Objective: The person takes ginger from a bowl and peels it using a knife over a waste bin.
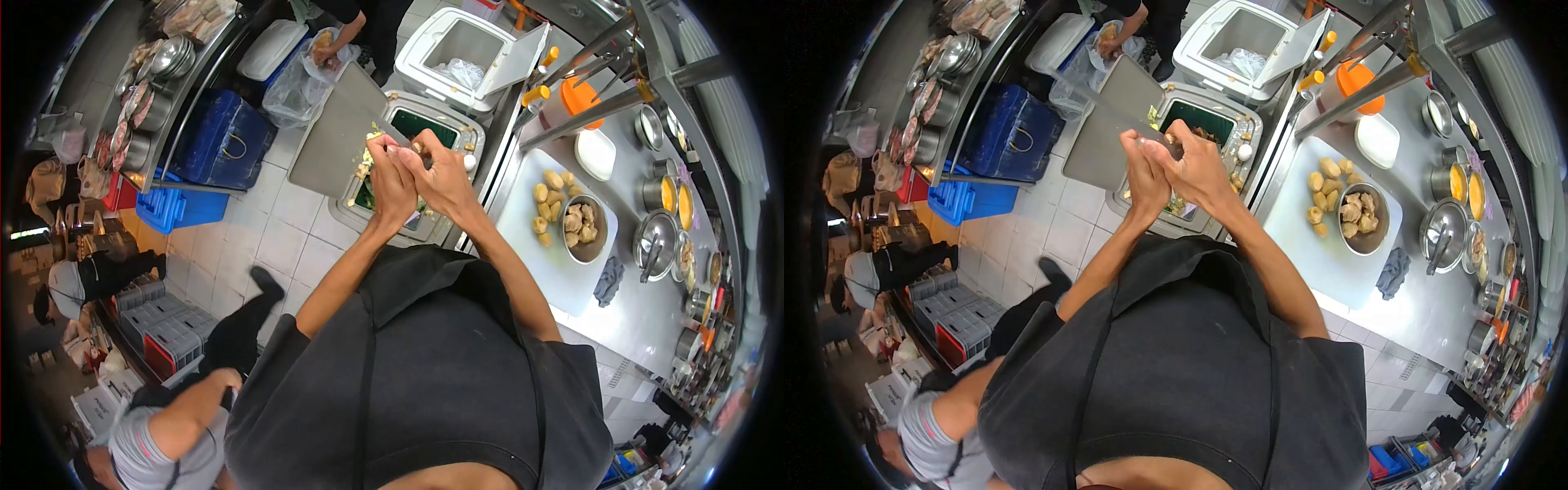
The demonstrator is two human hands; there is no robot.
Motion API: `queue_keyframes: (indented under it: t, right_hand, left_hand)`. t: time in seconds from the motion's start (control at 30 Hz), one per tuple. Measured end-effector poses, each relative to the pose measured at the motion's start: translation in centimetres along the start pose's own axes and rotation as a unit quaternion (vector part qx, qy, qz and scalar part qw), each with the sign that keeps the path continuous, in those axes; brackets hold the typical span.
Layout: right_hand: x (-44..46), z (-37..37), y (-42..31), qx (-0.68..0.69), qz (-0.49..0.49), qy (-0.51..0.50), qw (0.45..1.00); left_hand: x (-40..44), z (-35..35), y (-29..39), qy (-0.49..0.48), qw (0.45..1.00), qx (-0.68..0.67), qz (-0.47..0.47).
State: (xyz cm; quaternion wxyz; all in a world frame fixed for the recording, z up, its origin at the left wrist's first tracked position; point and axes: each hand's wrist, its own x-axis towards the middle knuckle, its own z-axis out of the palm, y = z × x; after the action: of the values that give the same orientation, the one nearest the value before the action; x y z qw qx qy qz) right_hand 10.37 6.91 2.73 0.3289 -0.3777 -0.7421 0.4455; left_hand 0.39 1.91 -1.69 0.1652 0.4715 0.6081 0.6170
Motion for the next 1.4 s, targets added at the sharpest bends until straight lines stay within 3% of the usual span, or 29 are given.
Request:
queue_keyframes:
  t: [0.07, 0.17, 0.23, 0.27, 0.33, 0.37, 0.43, 0.47, 0.53, 0.67, 0.73, 0.77, 0.83, 0.87, 0.93, 0.97, 1.03, 1.27, 1.33, 1.37, 1.4]
  right_hand:
    - [0.4, 0.3, -0.7, 0.022, 0.035, -0.005, 0.999]
    - [0.6, 0.9, -0.2, 0.041, 0.072, -0.004, 0.997]
    - [0.9, 1.2, 1.4, -0.070, -0.004, 0.003, 0.998]
    - [0.7, 1.3, 1.9, -0.071, -0.005, 0.002, 0.997]
    - [0.6, 1.6, 2.4, -0.057, 0.027, -0.020, 0.998]
    - [0.4, 1.9, 2.6, -0.058, 0.027, -0.021, 0.998]
    - [0.2, 2.8, 3.1, 0.005, -0.008, 0.055, 0.998]
    - [0.0, 3.2, 3.5, 0.006, -0.007, 0.052, 0.999]
    - [0.3, 3.5, 3.8, 0.057, 0.046, 0.057, 0.996]
    - [0.0, 3.0, 2.9, 0.125, 0.108, 0.039, 0.986]
    - [-0.1, 3.1, 3.3, 0.128, 0.093, 0.078, 0.984]
    - [0.1, 3.1, 3.8, 0.128, 0.093, 0.077, 0.984]
    - [0.7, 3.0, 4.4, 0.161, 0.093, 0.062, 0.981]
    - [0.7, 3.2, 4.6, 0.161, 0.092, 0.064, 0.981]
    - [0.7, 3.3, 3.2, 0.244, 0.079, 0.073, 0.964]
    - [0.6, 2.7, 2.6, 0.244, 0.078, 0.074, 0.964]
    - [0.2, 1.6, 1.8, 0.216, 0.150, -0.021, 0.965]
    - [-0.4, 2.8, 2.4, 0.200, 0.047, 0.028, 0.978]
    - [-0.7, 3.1, 2.5, 0.196, 0.028, 0.088, 0.976]
    - [-0.8, 2.8, 2.6, 0.196, 0.027, 0.089, 0.976]
    - [-0.9, 2.1, 2.8, 0.190, 0.031, 0.111, 0.975]
  left_hand:
    - [-0.3, 0.4, -0.9, 0.035, 0.997, 0.065, -0.003]
    - [0.2, 0.0, -0.6, 0.025, 0.999, 0.021, -0.035]
    - [0.5, 0.0, -3.1, 0.029, 0.998, 0.022, -0.041]
    - [0.4, -0.1, -5.0, -0.011, 0.986, -0.071, -0.147]
    - [0.8, -0.5, -3.5, -0.046, 0.922, -0.227, -0.310]
    - [1.0, -0.8, -2.6, -0.046, 0.922, -0.227, -0.310]
    - [1.2, -1.5, -1.8, -0.070, 0.832, -0.341, -0.432]
    - [1.1, -1.7, -1.9, -0.067, 0.831, -0.340, -0.435]
    - [1.4, -1.6, -1.9, -0.088, 0.775, -0.411, -0.472]
    - [1.3, -1.6, -1.4, -0.075, 0.767, -0.434, -0.467]
    - [1.3, -2.1, -2.4, -0.144, 0.708, -0.536, -0.437]
    - [1.3, -2.3, -2.8, -0.144, 0.708, -0.536, -0.436]
    - [1.7, -2.7, -2.1, -0.185, 0.659, -0.582, -0.440]
    - [1.7, -2.7, -1.9, -0.187, 0.659, -0.581, -0.440]
    - [1.5, -2.5, -1.6, -0.179, 0.585, -0.680, -0.405]
    - [1.3, -2.5, -1.4, -0.180, 0.585, -0.679, -0.405]
    - [0.9, -2.4, -1.2, -0.110, 0.547, -0.734, -0.388]
    - [1.1, -2.6, -2.5, -0.197, 0.519, -0.762, -0.333]
    - [1.2, -2.9, -2.1, -0.170, 0.593, -0.716, -0.328]
    - [1.6, -3.5, -2.8, -0.172, 0.593, -0.715, -0.328]
    - [2.3, -4.5, -4.2, -0.109, 0.620, -0.701, -0.335]
